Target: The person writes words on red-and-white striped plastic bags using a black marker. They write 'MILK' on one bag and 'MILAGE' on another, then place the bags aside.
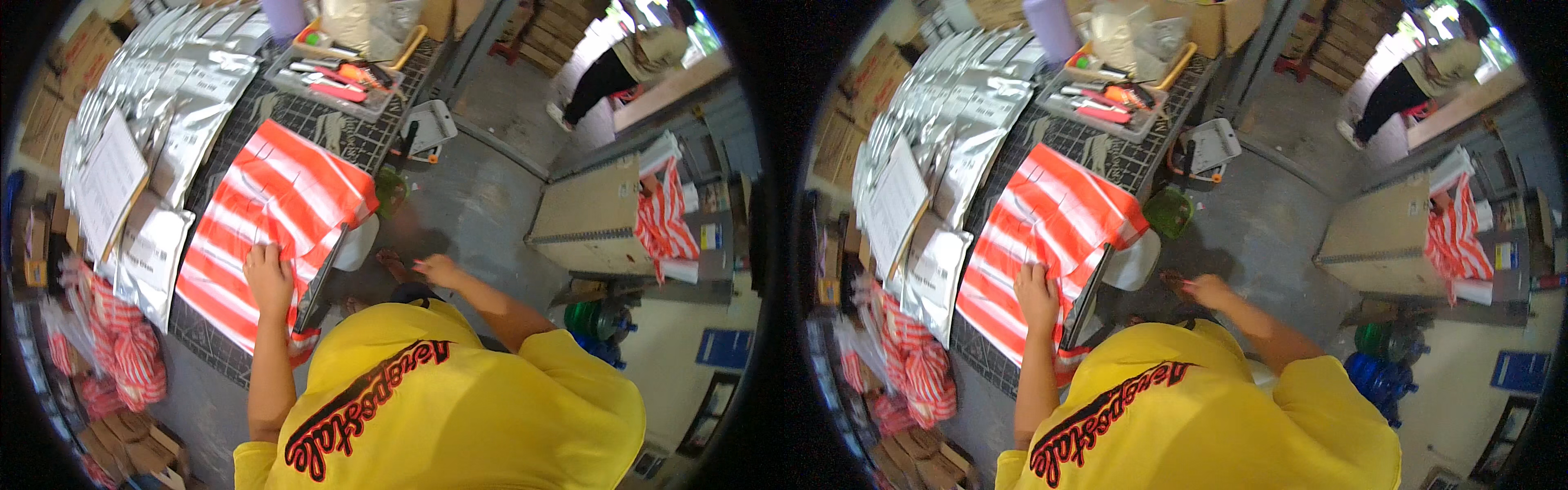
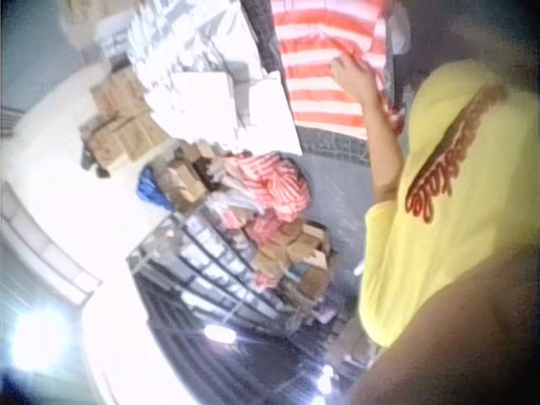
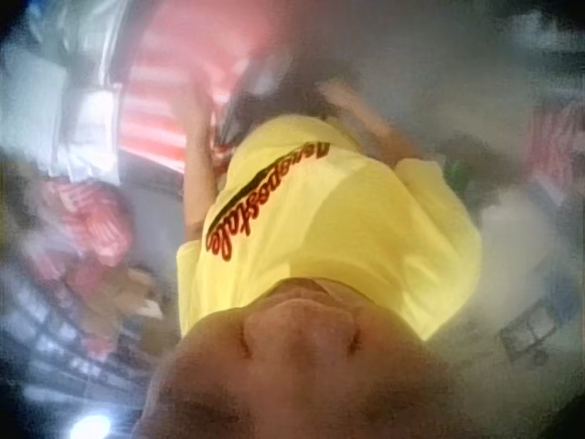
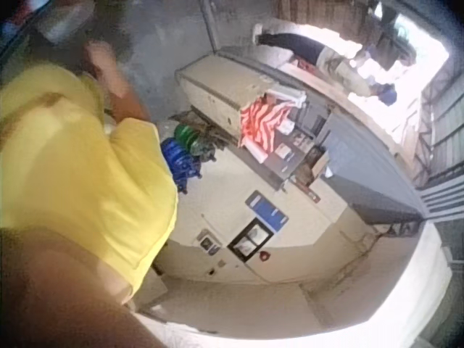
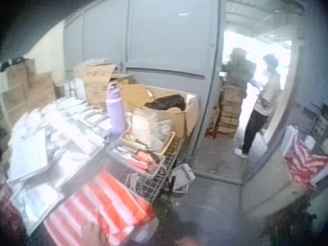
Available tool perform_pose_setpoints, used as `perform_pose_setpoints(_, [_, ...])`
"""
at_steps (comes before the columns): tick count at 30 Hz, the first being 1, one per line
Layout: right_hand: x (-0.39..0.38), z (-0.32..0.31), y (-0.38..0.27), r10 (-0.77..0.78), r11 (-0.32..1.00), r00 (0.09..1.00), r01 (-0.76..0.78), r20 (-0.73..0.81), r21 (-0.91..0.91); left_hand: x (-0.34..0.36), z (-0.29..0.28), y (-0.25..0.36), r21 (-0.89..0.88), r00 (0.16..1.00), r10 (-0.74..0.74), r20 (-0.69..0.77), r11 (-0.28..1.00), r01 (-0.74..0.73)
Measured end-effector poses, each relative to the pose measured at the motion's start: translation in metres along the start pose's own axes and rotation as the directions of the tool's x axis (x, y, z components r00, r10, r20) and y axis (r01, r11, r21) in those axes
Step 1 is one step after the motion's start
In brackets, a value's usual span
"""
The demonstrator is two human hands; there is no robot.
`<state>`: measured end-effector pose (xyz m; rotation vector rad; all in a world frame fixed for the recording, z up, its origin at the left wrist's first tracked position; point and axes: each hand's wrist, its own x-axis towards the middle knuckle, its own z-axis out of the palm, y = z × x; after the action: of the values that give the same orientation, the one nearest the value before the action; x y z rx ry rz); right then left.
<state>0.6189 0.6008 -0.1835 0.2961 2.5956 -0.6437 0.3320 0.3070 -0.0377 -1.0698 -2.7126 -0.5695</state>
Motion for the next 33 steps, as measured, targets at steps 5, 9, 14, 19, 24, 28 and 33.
perform_pose_setpoints(5, [-0.175,0.186,0.205,0.831,-0.02,0.443,-0.582,0.337,0.813,0.0,0.011,0.0,-0.068,0.999,-0.011,0.038,0.998,0.014])
perform_pose_setpoints(9, [-0.231,0.226,0.254,0.861,0.135,0.303,-0.91,0.408,0.391,-0.004,0.016,0.0,-0.076,0.999,-0.032,0.041,0.996,0.035])
perform_pose_setpoints(14, [-0.105,0.192,0.267,0.639,0.716,0.665,-0.698,0.386,0.017,-0.006,0.012,0.001,-0.083,0.995,-0.085,0.055,0.993,0.089])
perform_pose_setpoints(19, [0.154,0.047,0.228,0.291,0.956,0.922,-0.268,0.254,-0.122,0.002,-0.007,0.005,-0.063,0.985,-0.159,0.072,0.985,0.163])
perform_pose_setpoints(24, [0.315,-0.086,0.182,0.452,0.23,0.86,-0.371,0.239,0.9,-0.002,0.003,0.028,0.047,0.946,-0.323,-0.027,0.945,0.324])
perform_pose_setpoints(28, [0.368,-0.096,0.181,0.294,-0.02,0.94,-0.178,0.176,0.984,-0.017,0.004,0.061,0.052,0.889,-0.428,-0.161,0.896,0.441])
perform_pose_setpoints(33, [0.41,-0.126,0.251,0.229,0.194,0.926,-0.345,0.299,0.918,0.003,0.04,0.055,-0.038,0.89,-0.374,-0.261,0.925,0.378])
